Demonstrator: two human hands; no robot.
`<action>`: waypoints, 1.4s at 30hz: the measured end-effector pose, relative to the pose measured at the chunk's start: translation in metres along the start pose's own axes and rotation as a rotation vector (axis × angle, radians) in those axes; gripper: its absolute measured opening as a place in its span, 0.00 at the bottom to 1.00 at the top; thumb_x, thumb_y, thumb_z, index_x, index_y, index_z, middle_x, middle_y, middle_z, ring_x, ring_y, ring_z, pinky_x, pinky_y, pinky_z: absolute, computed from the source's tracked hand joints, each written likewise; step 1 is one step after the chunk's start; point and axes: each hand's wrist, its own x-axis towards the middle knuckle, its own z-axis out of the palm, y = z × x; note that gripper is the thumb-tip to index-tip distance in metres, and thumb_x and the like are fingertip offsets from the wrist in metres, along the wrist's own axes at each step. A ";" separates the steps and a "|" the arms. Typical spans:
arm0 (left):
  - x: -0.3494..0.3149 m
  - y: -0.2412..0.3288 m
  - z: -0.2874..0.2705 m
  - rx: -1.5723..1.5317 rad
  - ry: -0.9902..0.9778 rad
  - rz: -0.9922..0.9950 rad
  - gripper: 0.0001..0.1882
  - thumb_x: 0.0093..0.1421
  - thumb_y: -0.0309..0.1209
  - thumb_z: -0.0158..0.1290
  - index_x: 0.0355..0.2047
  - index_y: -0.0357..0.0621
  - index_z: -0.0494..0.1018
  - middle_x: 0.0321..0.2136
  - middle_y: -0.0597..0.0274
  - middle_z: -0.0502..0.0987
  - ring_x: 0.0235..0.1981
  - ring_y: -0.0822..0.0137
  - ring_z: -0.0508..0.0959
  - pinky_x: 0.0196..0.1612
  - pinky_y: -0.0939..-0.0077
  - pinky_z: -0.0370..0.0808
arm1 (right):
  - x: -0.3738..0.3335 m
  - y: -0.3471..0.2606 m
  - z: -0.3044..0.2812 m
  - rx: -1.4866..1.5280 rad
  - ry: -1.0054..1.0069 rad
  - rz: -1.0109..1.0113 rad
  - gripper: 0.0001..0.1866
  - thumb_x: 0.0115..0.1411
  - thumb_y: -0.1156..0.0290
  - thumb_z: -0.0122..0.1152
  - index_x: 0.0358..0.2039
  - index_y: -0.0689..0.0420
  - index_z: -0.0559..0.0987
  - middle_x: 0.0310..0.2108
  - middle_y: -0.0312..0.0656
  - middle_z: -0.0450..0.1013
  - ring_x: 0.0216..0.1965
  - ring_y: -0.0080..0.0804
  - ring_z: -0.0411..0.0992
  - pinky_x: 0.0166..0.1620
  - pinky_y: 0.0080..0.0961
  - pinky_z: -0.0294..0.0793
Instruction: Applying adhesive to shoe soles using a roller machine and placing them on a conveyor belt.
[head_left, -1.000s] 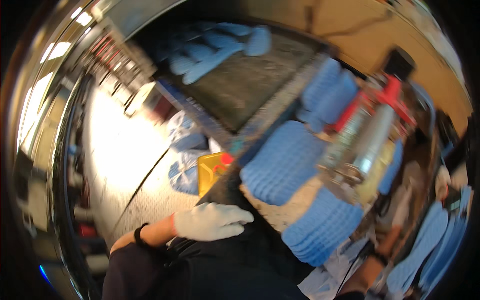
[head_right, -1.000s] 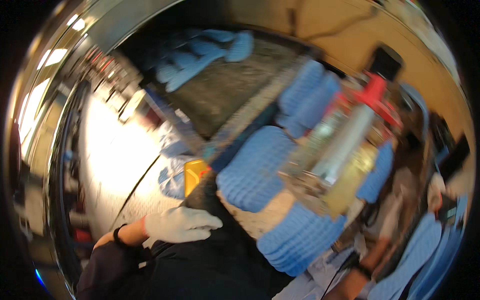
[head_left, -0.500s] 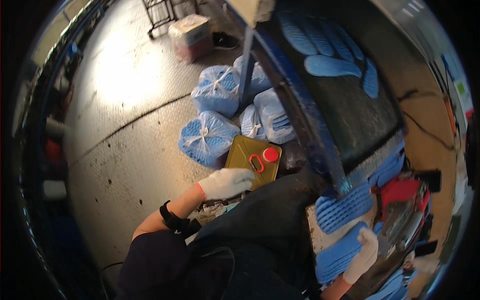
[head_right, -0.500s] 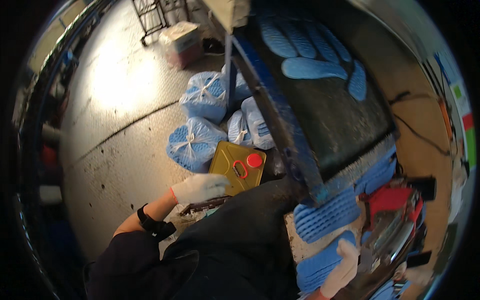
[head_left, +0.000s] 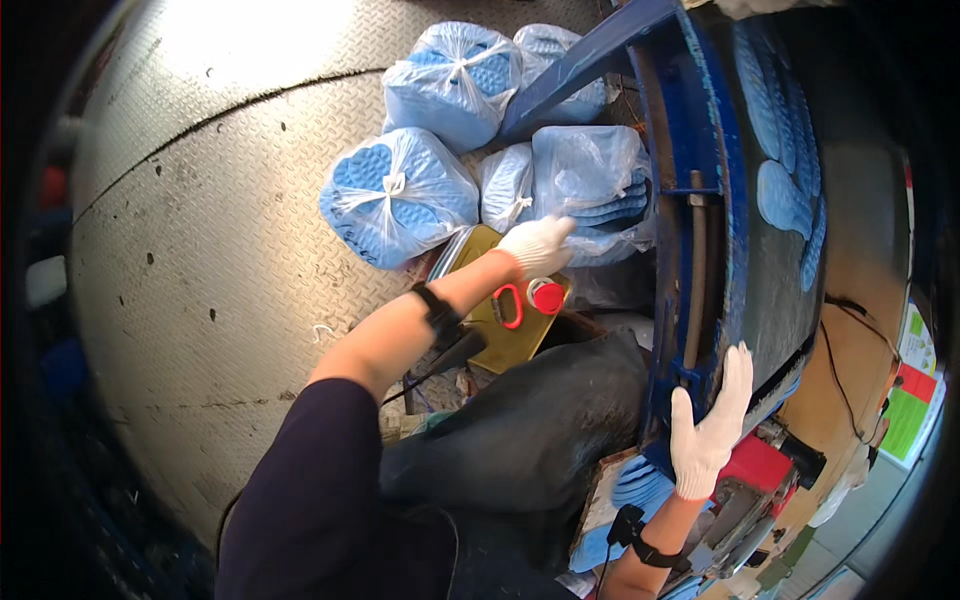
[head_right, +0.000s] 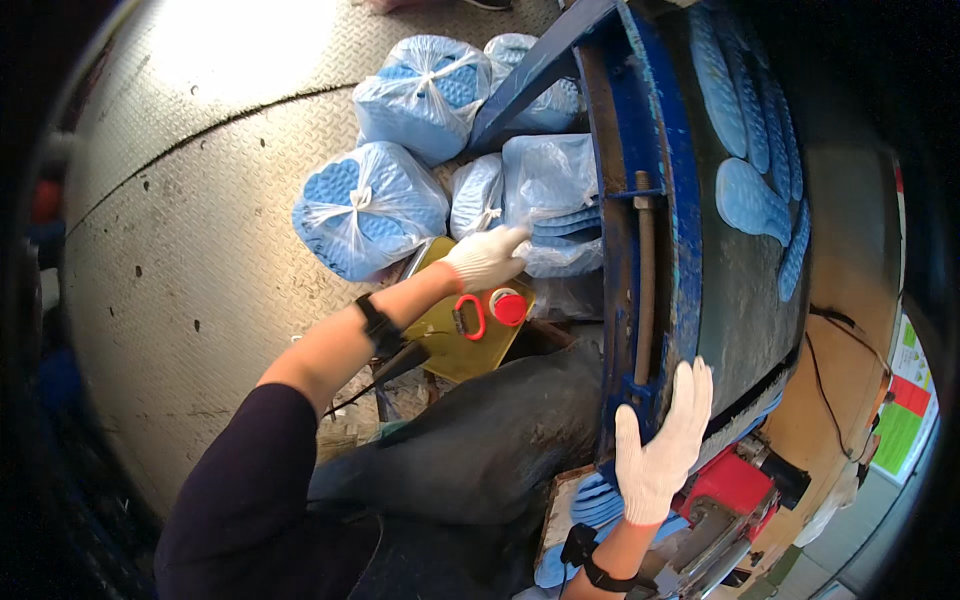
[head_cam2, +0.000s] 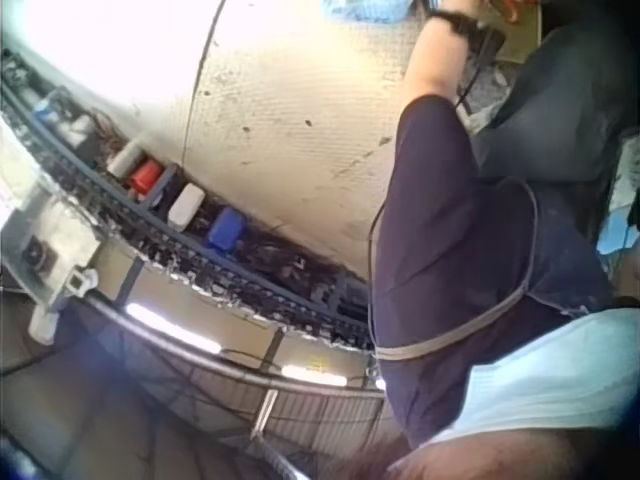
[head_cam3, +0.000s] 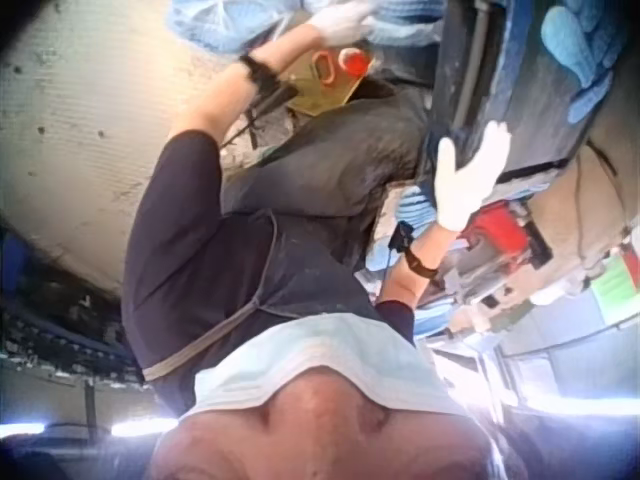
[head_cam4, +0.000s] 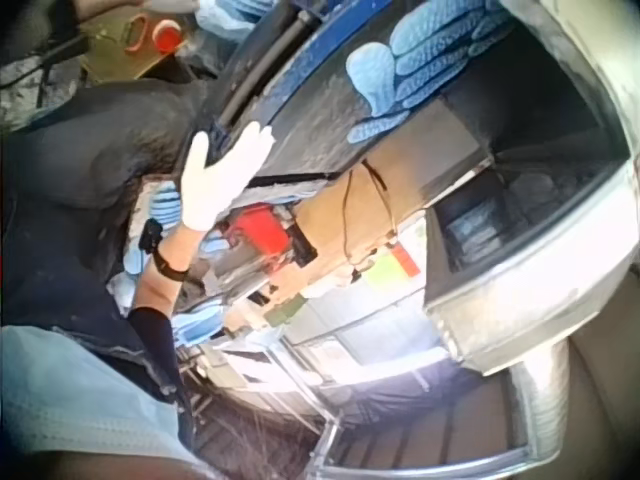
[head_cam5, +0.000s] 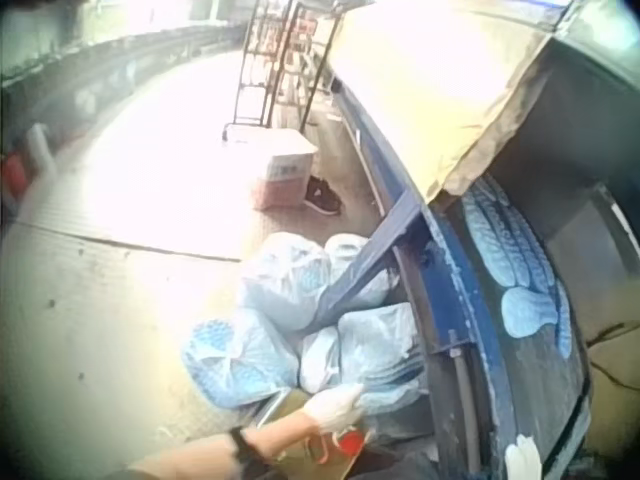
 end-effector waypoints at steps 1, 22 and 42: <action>0.024 -0.004 0.015 0.052 0.023 0.016 0.30 0.58 0.41 0.58 0.57 0.42 0.65 0.42 0.43 0.75 0.45 0.44 0.78 0.49 0.53 0.74 | 0.000 0.000 0.002 -0.002 -0.002 0.012 0.38 0.60 0.60 0.65 0.66 0.61 0.63 0.67 0.58 0.58 0.69 0.58 0.54 0.69 0.46 0.52; 0.266 -0.127 0.037 -0.066 0.247 -0.202 0.19 0.63 0.41 0.50 0.40 0.38 0.80 0.38 0.38 0.79 0.44 0.41 0.79 0.46 0.55 0.75 | 0.001 0.000 -0.011 0.091 -0.147 0.200 0.47 0.53 0.61 0.65 0.69 0.61 0.54 0.67 0.54 0.55 0.67 0.49 0.56 0.68 0.43 0.52; 0.261 -0.107 0.067 0.218 0.456 -0.007 0.13 0.65 0.27 0.43 0.48 0.38 0.71 0.36 0.44 0.79 0.36 0.49 0.82 0.37 0.57 0.79 | -0.012 0.007 -0.002 -0.142 -0.089 0.208 0.46 0.61 0.35 0.50 0.70 0.54 0.54 0.67 0.52 0.56 0.67 0.49 0.57 0.68 0.49 0.54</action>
